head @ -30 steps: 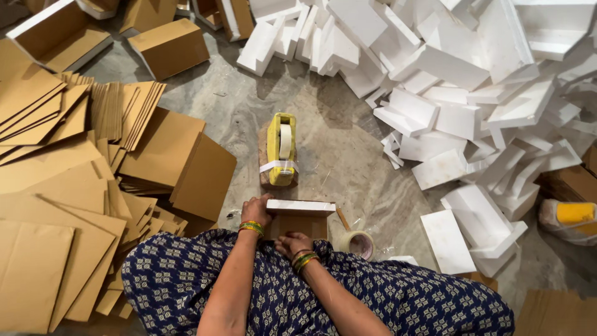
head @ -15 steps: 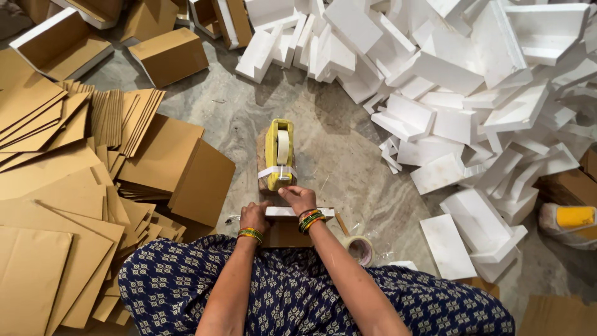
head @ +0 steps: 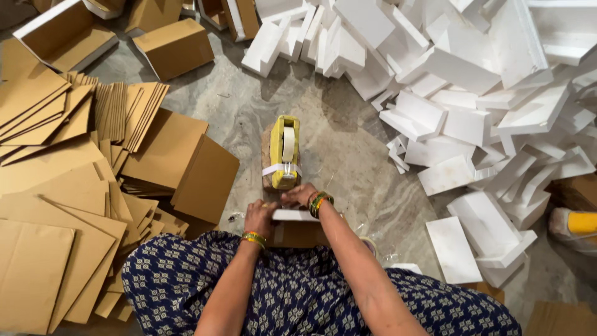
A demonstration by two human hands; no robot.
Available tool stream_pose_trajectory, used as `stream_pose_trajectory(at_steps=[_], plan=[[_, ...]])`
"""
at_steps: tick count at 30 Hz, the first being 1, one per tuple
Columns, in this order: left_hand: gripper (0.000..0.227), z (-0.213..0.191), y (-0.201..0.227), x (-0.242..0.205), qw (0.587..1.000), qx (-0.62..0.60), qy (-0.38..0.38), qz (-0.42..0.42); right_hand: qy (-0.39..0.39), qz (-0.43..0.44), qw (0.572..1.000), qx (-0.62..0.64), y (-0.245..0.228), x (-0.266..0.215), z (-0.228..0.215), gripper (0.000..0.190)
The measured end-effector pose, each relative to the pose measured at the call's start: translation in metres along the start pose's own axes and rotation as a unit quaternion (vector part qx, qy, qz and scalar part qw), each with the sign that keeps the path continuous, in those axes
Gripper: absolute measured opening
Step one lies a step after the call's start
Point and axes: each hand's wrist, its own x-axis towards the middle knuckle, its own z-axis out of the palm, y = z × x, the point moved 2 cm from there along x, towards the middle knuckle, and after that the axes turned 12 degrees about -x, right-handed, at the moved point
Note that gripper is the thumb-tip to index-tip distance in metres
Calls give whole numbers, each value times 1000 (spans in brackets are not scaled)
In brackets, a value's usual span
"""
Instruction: The person sits on the floor and assembles small cardboard boxes by inserting white foam inserts into the cardboard shells. They use a tape dispenser to seal the boxes and place the finished units aside.
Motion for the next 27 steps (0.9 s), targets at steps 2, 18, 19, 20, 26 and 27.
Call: stream_pose_trajectory(at_steps=[2,18,19,20,26,27], plan=[[40,-9,10,-2,997,-25,18,64,31,-18,989,-141,-7,-12,-6,41],[35,-52,81,-15,952,-33,36,303,46,-106,986,121,15,-110,-11,28],[34,-52,79,-15,953,-32,27,301,41,-108,984,134,15,-109,-10,28],[33,-51,77,-15,953,-32,19,299,35,-110,982,147,15,-107,-10,29],[28,-48,76,-17,965,-36,0,258,77,-76,989,96,16,-94,-13,31],[27,-49,78,-16,964,-47,5,261,81,-72,990,94,17,-92,-14,31]])
